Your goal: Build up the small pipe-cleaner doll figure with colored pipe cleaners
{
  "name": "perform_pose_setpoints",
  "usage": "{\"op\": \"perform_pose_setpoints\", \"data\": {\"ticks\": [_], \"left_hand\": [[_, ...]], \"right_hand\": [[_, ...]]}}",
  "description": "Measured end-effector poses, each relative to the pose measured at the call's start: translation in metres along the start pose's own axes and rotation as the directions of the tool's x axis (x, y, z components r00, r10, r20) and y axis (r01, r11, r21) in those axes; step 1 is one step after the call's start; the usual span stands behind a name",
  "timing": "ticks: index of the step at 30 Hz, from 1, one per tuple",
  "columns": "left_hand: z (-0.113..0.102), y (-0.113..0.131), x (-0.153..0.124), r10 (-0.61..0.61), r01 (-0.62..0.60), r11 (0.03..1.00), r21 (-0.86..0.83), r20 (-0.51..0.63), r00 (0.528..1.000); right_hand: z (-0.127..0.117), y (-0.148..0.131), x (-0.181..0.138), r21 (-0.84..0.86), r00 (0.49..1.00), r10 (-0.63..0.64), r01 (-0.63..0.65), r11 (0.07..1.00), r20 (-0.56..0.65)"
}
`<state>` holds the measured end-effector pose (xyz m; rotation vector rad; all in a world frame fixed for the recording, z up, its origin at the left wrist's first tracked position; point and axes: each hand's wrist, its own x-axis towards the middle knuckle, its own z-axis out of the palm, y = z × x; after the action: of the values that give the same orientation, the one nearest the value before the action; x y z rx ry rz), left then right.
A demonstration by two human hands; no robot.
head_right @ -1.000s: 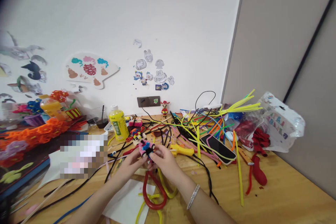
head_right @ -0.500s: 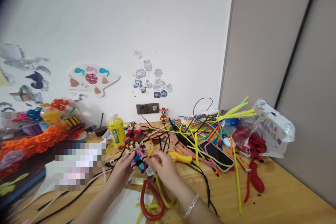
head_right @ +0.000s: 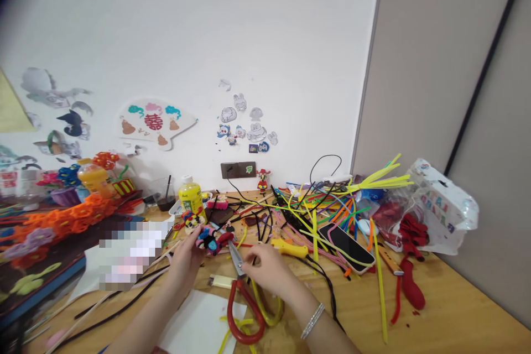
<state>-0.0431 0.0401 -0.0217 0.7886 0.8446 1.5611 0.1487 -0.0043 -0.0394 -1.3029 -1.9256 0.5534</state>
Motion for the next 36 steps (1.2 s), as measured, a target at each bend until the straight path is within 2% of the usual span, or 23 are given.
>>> {"op": "perform_pose_setpoints", "data": {"ticks": [3,6,9,12,14,16,19,22,24,26,28,31,36], "left_hand": [[-0.003,-0.003,0.004,0.002,-0.002,1.000,0.014,-0.024,1.000],[-0.002,-0.005,0.004,-0.007,0.007,1.000,0.001,-0.024,1.000],[0.002,-0.003,0.001,-0.029,0.029,0.999,-0.025,0.009,1.000],[0.005,0.000,-0.003,-0.047,0.050,0.997,-0.061,0.049,0.998],[0.006,0.002,-0.005,-0.051,0.058,0.995,-0.085,0.077,0.996],[0.006,0.006,-0.006,-0.038,0.048,0.992,-0.118,0.085,0.996],[0.005,0.014,-0.006,0.000,0.008,0.983,-0.183,0.045,0.999],[0.006,0.020,-0.005,0.031,-0.023,0.968,-0.251,0.027,0.999],[0.007,0.021,-0.006,0.042,-0.029,0.957,-0.289,0.037,0.998],[0.008,0.020,-0.007,0.030,-0.012,0.949,-0.315,0.053,0.998],[0.008,0.016,-0.008,0.006,0.021,0.944,-0.329,0.079,0.997],[0.008,0.009,-0.010,-0.038,0.078,0.942,-0.327,0.128,0.991],[0.010,0.003,-0.015,-0.085,0.132,0.948,-0.291,0.169,0.982]], "right_hand": [[0.012,-0.017,-0.009,-0.089,0.973,-0.138,0.157,0.984,0.185],[0.029,-0.032,-0.011,-0.325,0.976,-0.120,0.175,0.929,0.180],[0.047,-0.041,-0.007,-0.478,0.980,-0.063,0.148,0.866,0.189],[0.060,-0.045,0.004,-0.570,0.968,-0.055,0.191,0.799,0.246],[0.065,-0.044,0.012,-0.605,0.951,-0.111,0.271,0.749,0.289],[0.065,-0.042,0.018,-0.596,0.943,-0.176,0.315,0.738,0.281],[0.059,-0.037,0.019,-0.480,0.963,-0.238,0.269,0.835,0.126],[0.046,-0.030,0.013,-0.228,0.941,-0.335,0.315,0.921,-0.051],[0.036,-0.025,0.008,-0.063,0.932,-0.321,0.315,0.947,-0.167],[0.029,-0.019,0.005,0.079,0.943,-0.230,0.255,0.964,-0.240],[0.027,-0.013,0.002,0.198,0.957,-0.113,0.169,0.966,-0.266],[0.027,-0.006,-0.001,0.336,0.971,0.022,0.061,0.940,-0.237],[0.024,-0.012,-0.004,0.454,0.981,0.069,0.022,0.891,-0.181]]}}
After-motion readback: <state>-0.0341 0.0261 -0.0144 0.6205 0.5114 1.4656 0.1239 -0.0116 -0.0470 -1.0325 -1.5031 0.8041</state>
